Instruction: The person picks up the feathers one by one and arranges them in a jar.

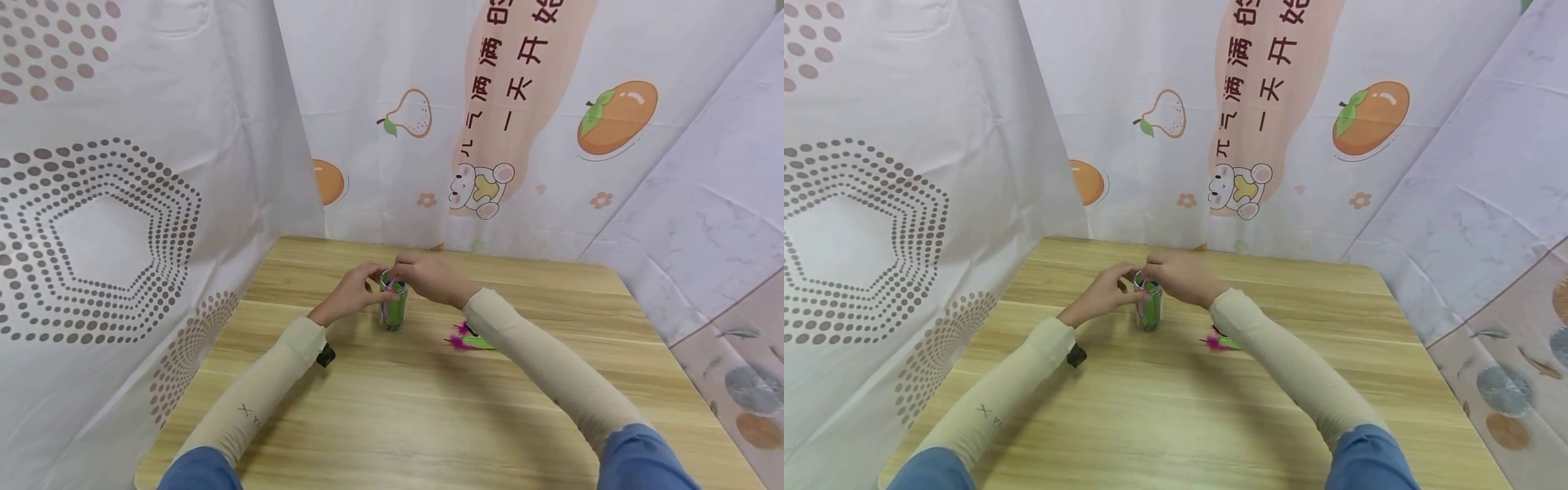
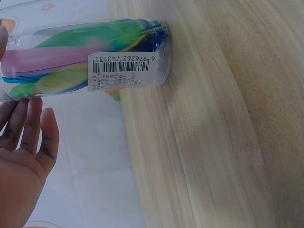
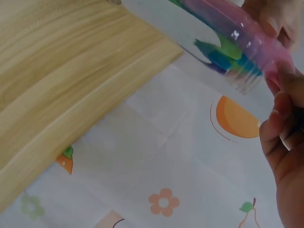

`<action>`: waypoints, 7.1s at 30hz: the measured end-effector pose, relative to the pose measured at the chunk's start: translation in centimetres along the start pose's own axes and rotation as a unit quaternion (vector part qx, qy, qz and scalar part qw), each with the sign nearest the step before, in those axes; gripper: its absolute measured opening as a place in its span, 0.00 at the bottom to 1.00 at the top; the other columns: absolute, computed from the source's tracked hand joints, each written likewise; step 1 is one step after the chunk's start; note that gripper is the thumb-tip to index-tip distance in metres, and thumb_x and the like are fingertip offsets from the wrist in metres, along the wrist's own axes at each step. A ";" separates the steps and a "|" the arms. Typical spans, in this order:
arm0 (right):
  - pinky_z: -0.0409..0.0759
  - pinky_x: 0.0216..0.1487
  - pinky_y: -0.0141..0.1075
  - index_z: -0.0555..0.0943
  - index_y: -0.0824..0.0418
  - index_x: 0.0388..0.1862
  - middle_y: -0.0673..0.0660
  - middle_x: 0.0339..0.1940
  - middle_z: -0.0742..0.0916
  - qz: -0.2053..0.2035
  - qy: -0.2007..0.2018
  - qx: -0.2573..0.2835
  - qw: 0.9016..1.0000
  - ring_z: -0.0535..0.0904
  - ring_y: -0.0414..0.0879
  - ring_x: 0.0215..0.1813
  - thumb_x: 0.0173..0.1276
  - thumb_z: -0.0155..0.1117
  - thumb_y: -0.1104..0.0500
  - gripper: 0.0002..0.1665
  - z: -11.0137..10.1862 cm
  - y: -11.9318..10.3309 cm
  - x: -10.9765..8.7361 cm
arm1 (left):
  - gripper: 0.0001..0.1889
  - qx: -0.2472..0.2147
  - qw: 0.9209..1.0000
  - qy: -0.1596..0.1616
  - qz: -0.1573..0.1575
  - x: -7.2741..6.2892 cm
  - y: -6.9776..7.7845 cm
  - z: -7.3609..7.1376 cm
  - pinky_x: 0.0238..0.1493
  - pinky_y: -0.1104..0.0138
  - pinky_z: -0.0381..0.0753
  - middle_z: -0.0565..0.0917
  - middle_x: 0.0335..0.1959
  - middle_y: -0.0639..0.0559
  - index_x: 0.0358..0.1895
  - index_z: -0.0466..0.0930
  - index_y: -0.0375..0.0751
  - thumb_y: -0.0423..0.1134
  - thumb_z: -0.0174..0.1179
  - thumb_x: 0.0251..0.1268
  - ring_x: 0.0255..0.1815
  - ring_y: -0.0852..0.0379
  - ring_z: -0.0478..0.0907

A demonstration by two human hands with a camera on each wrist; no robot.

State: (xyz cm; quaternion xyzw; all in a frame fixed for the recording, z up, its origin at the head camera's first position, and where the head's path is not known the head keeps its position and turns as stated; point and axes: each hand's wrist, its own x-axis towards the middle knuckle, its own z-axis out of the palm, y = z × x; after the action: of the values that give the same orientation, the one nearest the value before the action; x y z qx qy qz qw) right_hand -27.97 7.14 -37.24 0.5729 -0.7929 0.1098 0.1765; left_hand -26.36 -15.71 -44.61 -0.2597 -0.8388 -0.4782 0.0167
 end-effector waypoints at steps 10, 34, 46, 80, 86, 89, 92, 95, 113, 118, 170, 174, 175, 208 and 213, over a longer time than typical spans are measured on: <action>0.83 0.45 0.31 0.90 0.59 0.43 0.51 0.40 0.86 -0.007 -0.001 0.001 1.000 0.85 0.42 0.42 0.65 0.75 0.67 0.09 1.1 -0.3 0.0 | 0.24 -0.007 1.000 -0.005 0.005 0.1 0.3 0.1 0.46 0.58 0.79 0.80 0.53 0.61 0.59 0.82 0.61 0.58 0.73 0.60 0.50 0.57 0.75; 0.84 0.47 0.42 0.88 0.61 0.48 0.53 0.43 0.87 0.100 0.025 0.056 0.993 0.85 0.46 0.43 0.72 0.69 0.66 0.08 -1.7 2.5 -5.6 | 0.29 0.012 1.000 0.004 -0.007 -0.1 0.3 0.1 0.45 0.60 0.81 0.81 0.51 0.59 0.63 0.81 0.53 0.59 0.74 0.60 0.50 0.57 0.76; 0.82 0.35 0.38 0.89 0.62 0.45 0.52 0.38 0.87 0.143 0.011 0.046 0.989 0.80 0.41 0.33 0.70 0.71 0.67 0.07 -1.5 3.6 -11.5 | 0.28 0.013 1.000 0.003 -0.003 -0.1 0.3 0.1 0.44 0.60 0.81 0.81 0.50 0.58 0.62 0.81 0.53 0.57 0.74 0.60 0.50 0.57 0.76; 0.82 0.36 0.40 0.90 0.59 0.44 0.48 0.36 0.87 0.270 -0.012 0.024 0.963 0.82 0.40 0.36 0.64 0.77 0.61 0.09 0.2 2.9 -25.2 | 0.29 0.013 1.000 0.002 -0.006 0.0 0.2 0.1 0.44 0.60 0.82 0.80 0.51 0.58 0.63 0.81 0.53 0.58 0.73 0.60 0.50 0.57 0.76; 0.82 0.38 0.40 0.90 0.58 0.44 0.50 0.39 0.88 0.307 -0.042 0.046 0.950 0.82 0.40 0.37 0.66 0.77 0.59 0.09 0.5 2.7 -26.4 | 0.30 0.014 1.000 -0.001 -0.007 -0.1 0.2 0.2 0.44 0.61 0.82 0.80 0.52 0.57 0.63 0.81 0.52 0.58 0.73 0.61 0.50 0.56 0.77; 0.81 0.36 0.38 0.89 0.59 0.45 0.49 0.39 0.87 0.321 -0.053 0.050 0.944 0.80 0.40 0.36 0.66 0.77 0.58 0.11 0.7 2.6 -26.7 | 0.29 0.015 1.000 0.000 -0.008 -0.1 0.3 0.1 0.44 0.61 0.82 0.81 0.52 0.57 0.63 0.81 0.52 0.57 0.74 0.61 0.50 0.56 0.77; 0.79 0.35 0.37 0.89 0.60 0.47 0.47 0.38 0.87 0.338 -0.064 0.057 0.937 0.79 0.39 0.35 0.66 0.77 0.57 0.13 0.8 2.5 -26.9 | 0.29 0.015 1.000 0.003 -0.008 -0.1 0.3 0.1 0.44 0.61 0.82 0.81 0.51 0.57 0.63 0.81 0.52 0.57 0.73 0.61 0.50 0.57 0.77; 0.79 0.35 0.36 0.89 0.60 0.48 0.46 0.37 0.86 0.350 -0.076 0.063 0.931 0.79 0.38 0.35 0.66 0.76 0.57 0.14 0.9 2.5 -27.1 | 0.29 0.015 1.000 0.004 -0.006 -0.1 0.3 0.1 0.44 0.61 0.82 0.81 0.51 0.58 0.63 0.81 0.52 0.57 0.74 0.61 0.50 0.57 0.77; 0.80 0.35 0.36 0.89 0.58 0.37 0.44 0.33 0.87 0.359 -0.061 0.084 0.928 0.78 0.37 0.33 0.66 0.75 0.62 0.02 1.0 2.4 -27.2 | 0.30 0.015 1.000 0.001 -0.006 0.0 0.2 0.1 0.45 0.61 0.82 0.80 0.52 0.57 0.65 0.80 0.50 0.56 0.73 0.62 0.51 0.57 0.77; 0.79 0.35 0.36 0.89 0.58 0.39 0.45 0.35 0.88 0.366 -0.051 0.099 0.924 0.77 0.36 0.33 0.69 0.73 0.62 0.02 0.6 2.5 -27.4 | 0.30 0.013 1.000 0.001 -0.009 0.0 0.3 0.1 0.45 0.60 0.82 0.80 0.52 0.57 0.63 0.80 0.51 0.57 0.73 0.61 0.51 0.57 0.76; 0.74 0.27 0.32 0.89 0.58 0.38 0.48 0.33 0.89 0.336 0.075 0.094 0.934 0.74 0.36 0.27 0.67 0.73 0.66 0.04 -1.6 3.6 -25.9 | 0.32 0.008 1.000 0.001 -0.010 0.2 0.3 0.1 0.45 0.60 0.83 0.81 0.52 0.56 0.65 0.80 0.49 0.58 0.74 0.59 0.50 0.56 0.77; 0.74 0.28 0.31 0.89 0.58 0.38 0.48 0.33 0.89 0.338 0.078 0.095 0.933 0.74 0.36 0.28 0.69 0.73 0.65 0.03 -1.9 3.7 -25.7 | 0.30 0.010 1.000 0.002 -0.008 0.1 0.3 0.1 0.45 0.60 0.82 0.81 0.51 0.57 0.63 0.81 0.51 0.58 0.74 0.60 0.50 0.56 0.77; 0.74 0.28 0.31 0.89 0.58 0.39 0.48 0.34 0.89 0.339 0.079 0.093 0.933 0.75 0.36 0.28 0.69 0.72 0.64 0.02 -2.0 3.7 -25.6 | 0.30 0.011 1.000 0.002 -0.007 0.1 0.3 0.1 0.44 0.60 0.82 0.81 0.51 0.57 0.63 0.81 0.51 0.58 0.74 0.60 0.50 0.57 0.77; 0.73 0.28 0.33 0.88 0.54 0.41 0.45 0.33 0.88 0.325 0.101 0.060 0.939 0.74 0.39 0.27 0.71 0.71 0.61 0.03 -3.7 4.5 -22.0 | 0.30 0.016 1.000 -0.001 -0.008 0.1 0.3 0.0 0.44 0.61 0.81 0.81 0.51 0.57 0.64 0.80 0.50 0.57 0.74 0.60 0.51 0.56 0.77; 0.73 0.27 0.33 0.88 0.53 0.41 0.44 0.32 0.87 0.321 0.105 0.060 0.939 0.74 0.39 0.27 0.71 0.72 0.60 0.03 -4.0 4.6 -21.0 | 0.30 0.016 1.000 -0.002 -0.010 0.0 0.4 0.0 0.44 0.60 0.81 0.81 0.52 0.57 0.64 0.80 0.51 0.58 0.74 0.61 0.51 0.56 0.76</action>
State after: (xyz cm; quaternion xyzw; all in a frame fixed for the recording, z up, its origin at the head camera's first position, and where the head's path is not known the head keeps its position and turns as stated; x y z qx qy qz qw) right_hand -25.80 28.39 -41.95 0.2828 -0.9033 0.2680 0.1794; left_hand -26.20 -15.52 -44.31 -0.2520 -0.8490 -0.4643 0.0149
